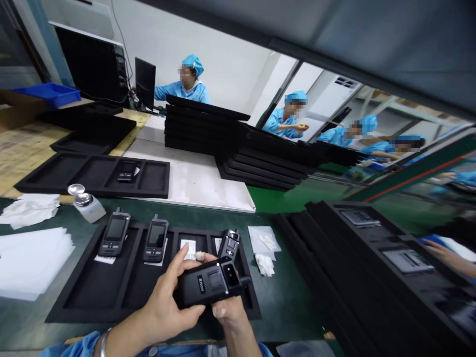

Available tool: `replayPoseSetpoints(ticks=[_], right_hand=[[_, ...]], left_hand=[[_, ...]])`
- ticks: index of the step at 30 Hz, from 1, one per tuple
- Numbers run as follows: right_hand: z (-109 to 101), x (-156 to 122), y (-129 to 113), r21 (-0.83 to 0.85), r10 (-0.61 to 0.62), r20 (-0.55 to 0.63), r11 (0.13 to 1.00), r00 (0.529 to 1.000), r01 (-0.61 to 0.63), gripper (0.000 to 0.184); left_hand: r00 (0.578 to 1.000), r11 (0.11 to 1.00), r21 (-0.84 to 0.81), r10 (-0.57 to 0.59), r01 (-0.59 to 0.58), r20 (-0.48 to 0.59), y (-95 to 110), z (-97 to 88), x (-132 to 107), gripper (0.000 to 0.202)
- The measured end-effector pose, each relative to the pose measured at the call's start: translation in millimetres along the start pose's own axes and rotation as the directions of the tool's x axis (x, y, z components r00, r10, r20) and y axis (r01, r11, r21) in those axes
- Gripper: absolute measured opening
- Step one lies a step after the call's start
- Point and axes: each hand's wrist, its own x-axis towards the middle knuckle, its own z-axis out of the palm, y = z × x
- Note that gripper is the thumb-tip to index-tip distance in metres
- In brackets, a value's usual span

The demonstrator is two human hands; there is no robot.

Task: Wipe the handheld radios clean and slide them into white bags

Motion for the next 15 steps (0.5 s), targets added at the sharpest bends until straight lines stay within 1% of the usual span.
replayPoseSetpoints(ticks=[3,6,8,10,11,13,14,15], right_hand=[[4.4,3.3,-0.5,-0.019,-0.017,0.010,1.000,1.000,0.017,0.089],[8.3,4.9,4.8,-0.035,-0.004,0.013,0.999,1.000,0.004,0.090],[10.1,6.4,7.7,-0.033,-0.002,0.002,0.999,1.000,0.002,0.091],[9.1,10.5,6.1,-0.066,-0.011,-0.024,0.998,1.000,0.009,0.086],[7.3,14.3,3.2,-0.107,-0.026,-0.053,0.994,0.998,0.020,0.082],[1.8,26.0,-6.2,-0.256,-0.080,-0.166,0.966,0.983,0.035,0.068],[-0.9,33.7,-11.5,-0.360,-0.108,-0.230,0.933,0.967,0.019,0.062],[-2.8,42.5,-16.1,-0.472,-0.133,-0.285,0.882,0.949,-0.018,0.058]], left_hand=[[1.000,1.000,0.001,0.016,-0.016,-0.011,-2.5,-3.5,-4.8,0.098],[1.000,1.000,0.020,0.023,-0.023,-0.018,-3.1,-6.1,-8.3,0.098],[1.000,0.999,0.038,0.013,-0.012,-0.013,-3.5,-8.4,-9.2,0.099],[1.000,0.998,0.061,-0.003,0.003,0.003,-5.2,-12.9,-9.2,0.097],[1.000,0.996,0.086,-0.011,0.011,0.003,-7.0,-16.4,-9.2,0.095],[1.000,0.981,0.195,-0.014,0.015,-0.005,-13.2,-25.1,-10.7,0.082],[1.000,0.963,0.271,-0.005,0.007,-0.009,-17.5,-29.8,-12.5,0.073],[1.000,0.936,0.352,0.008,-0.005,-0.008,-22.4,-34.1,-15.1,0.062]])
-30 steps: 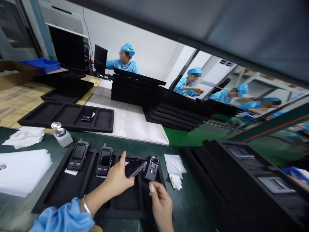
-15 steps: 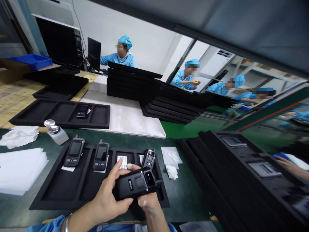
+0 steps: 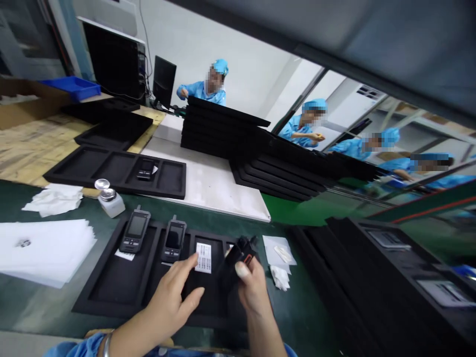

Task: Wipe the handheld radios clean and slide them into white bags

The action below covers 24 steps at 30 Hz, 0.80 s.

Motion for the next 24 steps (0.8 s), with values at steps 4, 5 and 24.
replayPoseSetpoints(ticks=[4,5,24], right_hand=[[19.2,32.8,-7.6,-0.664,0.057,-0.107,0.739,0.993,-0.114,0.051],[29.6,38.1,-7.3,-0.803,0.076,-0.129,0.577,0.989,-0.149,0.051],[54.5,33.3,16.4,-0.956,-0.148,-0.194,0.251,0.970,-0.153,0.068]], left_hand=[[0.994,0.966,0.237,0.094,-0.105,0.060,-19.4,-2.8,-14.1,0.039],[0.990,0.956,0.262,0.116,-0.133,0.080,-21.5,-2.7,-16.8,0.039],[0.974,0.939,0.260,0.208,-0.226,0.094,-45.1,-6.2,-17.8,0.027]])
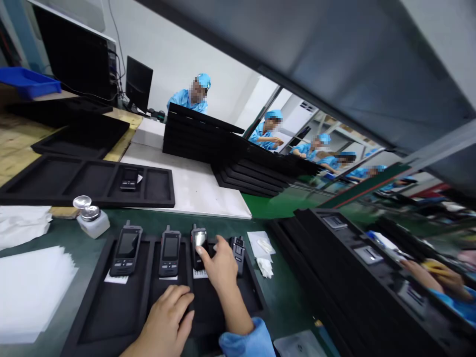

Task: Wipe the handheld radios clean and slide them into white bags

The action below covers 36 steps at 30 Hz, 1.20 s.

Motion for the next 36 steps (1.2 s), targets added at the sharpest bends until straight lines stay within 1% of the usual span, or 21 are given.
replayPoseSetpoints(ticks=[2,3,4,6,8,9,11,13,15,16,17,19,21,22,24,26,27,30,33,36], right_hand=[[-7.7,-4.5,28.3,-0.003,0.037,-0.153,0.999,0.988,-0.038,0.069],[-10.5,-6.7,42.0,-0.019,0.063,-0.210,0.997,0.976,-0.069,0.068],[-12.1,-8.8,54.0,-0.045,0.090,-0.235,0.994,0.968,-0.103,0.068],[-11.4,-12.0,69.7,-0.106,0.135,-0.184,0.982,0.974,-0.156,0.073],[-7.2,-12.9,74.9,-0.130,0.152,-0.118,0.977,0.981,-0.167,0.079],[-4.8,-12.2,75.3,-0.109,0.156,-0.107,0.980,0.982,-0.167,0.080],[-1.4,-9.3,76.9,-0.021,0.169,-0.113,0.985,0.979,-0.172,0.082],[-0.4,-6.4,83.7,0.069,0.179,-0.113,0.983,0.977,-0.172,0.085],[-0.8,-7.0,95.7,0.226,0.171,-0.103,0.963,0.980,-0.144,0.088],[-1.3,-9.6,102.0,0.348,0.161,-0.091,0.930,0.983,-0.120,0.090],[-2.1,-13.9,107.4,0.493,0.146,-0.078,0.865,0.986,-0.089,0.092],[-4.6,-27.8,112.6,0.746,0.082,-0.046,0.666,0.996,-0.020,0.096],[-8.7,-47.5,109.7,0.870,-0.020,-0.038,0.490,0.999,0.043,0.095],[-11.0,-58.4,106.1,0.902,-0.075,-0.043,0.425,0.996,0.071,0.094],[-14.8,-79.6,98.5,0.938,-0.164,-0.048,0.332,0.985,0.101,0.089],[-15.7,-96.6,94.2,0.954,-0.205,-0.049,0.280,0.977,0.107,0.085],[-14.9,-102.8,94.1,0.958,-0.212,-0.051,0.267,0.976,0.108,0.082],[-9.3,-112.0,99.7,0.954,-0.222,-0.106,0.252,0.969,0.162,0.078],[-5.5,-112.9,107.0,0.941,-0.249,-0.160,0.254,0.955,0.224,0.079],[-6.2,-112.3,110.2,0.933,-0.262,-0.180,0.261,0.948,0.249,0.077]], left_hand=[[1.000,1.000,-0.010,0.000,0.000,0.002,-1.7,0.8,-0.2,0.026],[1.000,1.000,-0.016,-0.004,0.004,0.001,-2.1,1.1,0.1,0.026],[1.000,1.000,-0.022,-0.009,0.009,0.002,-2.2,1.3,0.6,0.025],[1.000,0.999,-0.033,-0.022,0.022,0.006,-1.7,1.0,2.1,0.025],[0.999,0.998,-0.045,-0.038,0.038,0.016,-0.6,-0.5,4.0,0.024],[0.999,0.998,-0.053,-0.045,0.046,0.020,0.1,-1.8,4.9,0.024],[0.998,0.995,-0.076,-0.063,0.065,0.022,1.6,-5.0,6.0,0.023],[0.995,0.989,-0.116,-0.096,0.097,0.014,2.8,-8.1,6.3,0.022],[0.989,0.975,-0.164,-0.150,0.148,0.004,3.5,-9.7,6.8,0.020],[0.983,0.965,-0.188,-0.184,0.180,-0.004,3.9,-9.8,7.7,0.020],[0.975,0.953,-0.213,-0.220,0.213,-0.010,4.6,-9.5,9.4,0.019],[0.957,0.920,-0.280,-0.289,0.274,-0.013,8.3,-8.7,16.3,0.021],[0.942,0.871,-0.379,-0.336,0.313,0.005,16.8,-9.9,28.1,0.029],[0.939,0.841,-0.438,-0.344,0.319,0.021,23.1,-11.9,35.6,0.038],[0.948,0.787,-0.542,-0.313,0.295,0.061,38.8,-19.2,51.8,0.057],[0.967,0.756,-0.605,-0.225,0.248,0.116,56.1,-29.1,66.9,0.072],[0.974,0.750,-0.621,-0.172,0.229,0.150,64.3,-34.1,73.1,0.075],[0.974,0.760,-0.625,-0.048,0.180,0.222,83.0,-44.7,83.5,0.075],[0.977,0.787,-0.603,0.007,0.127,0.214,91.4,-46.6,84.5,0.076],[0.980,0.803,-0.586,0.015,0.106,0.198,94.1,-44.2,82.8,0.076]])
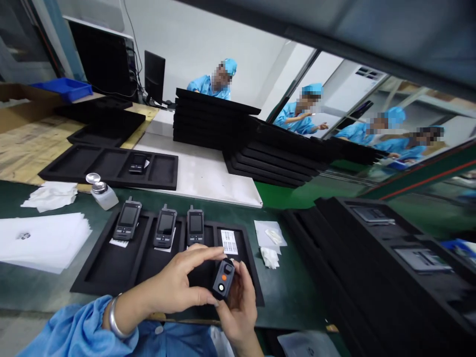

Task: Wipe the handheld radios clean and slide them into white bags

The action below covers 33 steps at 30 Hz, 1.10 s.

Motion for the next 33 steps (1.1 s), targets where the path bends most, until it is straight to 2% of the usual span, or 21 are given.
replayPoseSetpoints(ticks=[7,9,11,14,17,19,22,25,28,30,33], right_hand=[[-4.1,-2.5,-4.6,-0.002,0.022,-0.023,1.000,0.999,-0.022,0.069],[-5.4,0.7,-9.2,0.038,0.074,-0.022,0.997,0.997,-0.073,0.070],[-6.4,8.1,-16.6,0.144,0.169,0.053,0.974,0.984,-0.175,0.073],[-7.7,24.6,-28.9,0.367,0.303,0.258,0.848,0.918,-0.383,0.082],[-9.5,40.2,-35.3,0.521,0.345,0.423,0.664,0.838,-0.536,0.082],[-11.3,48.0,-34.5,0.583,0.338,0.479,0.567,0.810,-0.582,0.072],[-16.1,56.8,-27.7,0.644,0.326,0.495,0.485,0.806,-0.592,0.058],[-25.3,64.7,-17.4,0.661,0.363,0.442,0.486,0.820,-0.571,0.054],[-34.9,73.7,-4.6,0.660,0.471,0.252,0.555,0.845,-0.506,0.047],[-37.5,79.4,6.5,0.624,0.509,0.065,0.650,0.859,-0.433,0.046],[-34.8,85.0,26.8,0.431,0.458,-0.150,0.828,0.876,-0.359,0.066]], left_hand=[[1.000,0.999,0.047,-0.001,0.001,0.006,7.8,5.4,-0.8,0.070],[0.999,0.998,0.062,0.014,-0.016,0.031,10.3,2.5,1.4,0.068],[0.998,0.997,0.075,0.016,-0.021,0.069,9.8,-4.1,7.6,0.066],[0.994,0.997,0.039,-0.069,0.066,0.085,3.3,-16.1,26.5,0.048],[0.970,0.977,-0.065,-0.192,0.204,0.151,-4.7,-22.4,52.1,0.024],[0.951,0.960,-0.121,-0.223,0.252,0.212,-8.3,-22.5,68.3,0.022],[0.918,0.935,-0.141,-0.277,0.326,0.283,-13.7,-20.8,89.5,0.028],[0.893,0.915,-0.102,-0.349,0.390,0.286,-24.9,-20.2,110.7,0.034],[0.882,0.899,-0.027,-0.423,0.438,0.207,-43.2,-18.4,136.1,0.035],[0.862,0.875,0.052,-0.483,0.481,0.151,-57.0,-15.2,155.5,0.031],[0.813,0.814,0.181,-0.573,0.551,0.101,-75.5,-8.1,184.0,0.024]])
